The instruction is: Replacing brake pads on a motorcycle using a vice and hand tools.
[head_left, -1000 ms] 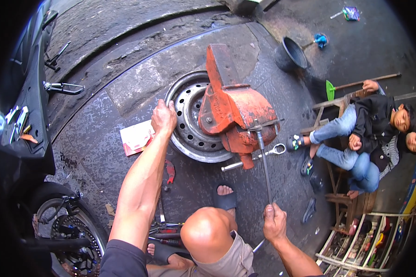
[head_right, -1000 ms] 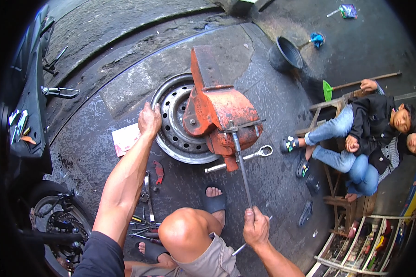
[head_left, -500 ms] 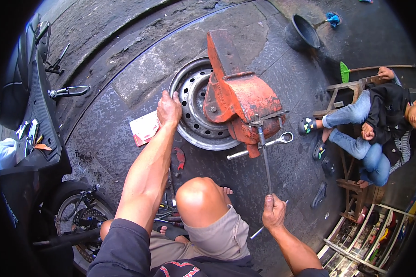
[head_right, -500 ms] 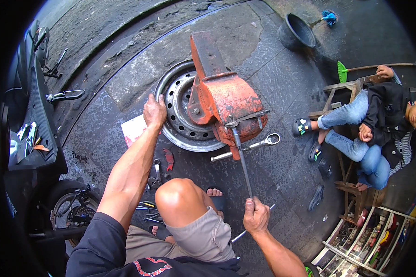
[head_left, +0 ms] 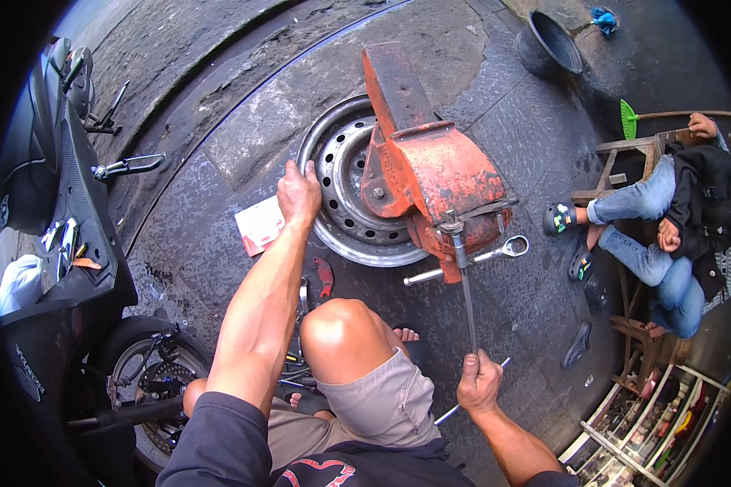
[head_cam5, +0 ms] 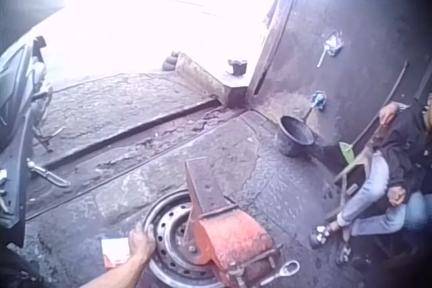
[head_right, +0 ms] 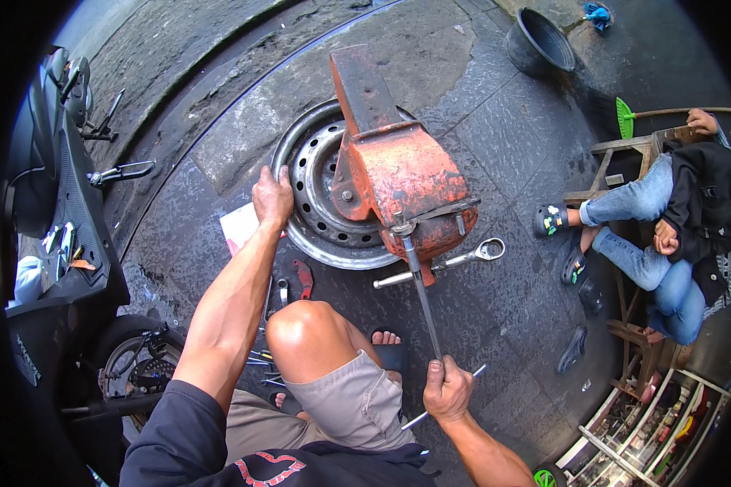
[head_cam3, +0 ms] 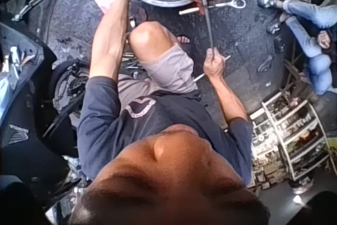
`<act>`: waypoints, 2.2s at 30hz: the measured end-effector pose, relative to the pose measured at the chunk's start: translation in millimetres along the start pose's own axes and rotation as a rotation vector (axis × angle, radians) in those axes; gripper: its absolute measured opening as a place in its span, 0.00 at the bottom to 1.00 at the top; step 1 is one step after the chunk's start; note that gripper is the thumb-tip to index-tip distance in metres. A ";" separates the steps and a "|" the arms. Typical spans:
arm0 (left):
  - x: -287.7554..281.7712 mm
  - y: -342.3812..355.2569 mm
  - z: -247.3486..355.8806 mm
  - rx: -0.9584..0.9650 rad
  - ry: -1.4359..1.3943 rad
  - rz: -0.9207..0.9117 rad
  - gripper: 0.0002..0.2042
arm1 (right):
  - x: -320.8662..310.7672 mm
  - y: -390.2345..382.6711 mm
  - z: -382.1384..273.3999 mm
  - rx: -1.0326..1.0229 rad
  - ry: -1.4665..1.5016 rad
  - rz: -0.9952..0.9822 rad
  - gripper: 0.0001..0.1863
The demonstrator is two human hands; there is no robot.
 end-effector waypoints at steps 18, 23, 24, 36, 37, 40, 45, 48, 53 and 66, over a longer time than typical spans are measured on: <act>1.7 1.0 -5.2 0.021 0.050 0.028 0.20 | 4.9 6.6 5.9 -0.061 0.030 0.017 0.25; 3.9 0.7 -4.6 0.037 0.032 0.050 0.20 | 2.8 6.5 4.0 -0.078 0.011 0.017 0.25; 3.7 1.8 -3.1 0.058 0.019 0.071 0.20 | 5.1 8.2 7.4 -0.082 0.010 0.019 0.25; 4.6 1.0 -0.1 0.070 0.023 0.069 0.19 | 11.7 13.6 16.0 -0.090 0.008 0.036 0.26; 5.3 0.2 1.6 0.076 0.017 0.070 0.19 | 14.7 18.5 18.7 -0.107 0.021 0.049 0.26; 1.7 1.2 -10.3 0.055 0.044 0.066 0.20 | 14.7 16.1 10.5 -0.104 0.041 0.042 0.25; 2.2 -1.0 -3.6 0.049 0.029 0.050 0.20 | 13.7 17.3 12.2 -0.099 0.044 0.043 0.24; 3.6 1.1 4.7 0.068 0.008 0.059 0.19 | 26.5 27.8 24.5 -0.156 0.046 0.091 0.24; 3.6 -2.8 -7.0 0.050 0.012 0.057 0.19 | 17.9 22.2 14.3 -0.111 0.060 0.052 0.24; 5.4 1.5 -5.6 0.054 0.042 0.071 0.20 | -6.9 2.1 0.3 -0.014 0.112 -0.066 0.26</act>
Point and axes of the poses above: each hand's wrist, its own y-axis towards the middle knuckle, its own x-axis out of the palm, z = x × y, the point moved 1 cm from there along y, towards the middle knuckle, and after that the axes turned 12 degrees about -z, right-handed, at the moved point
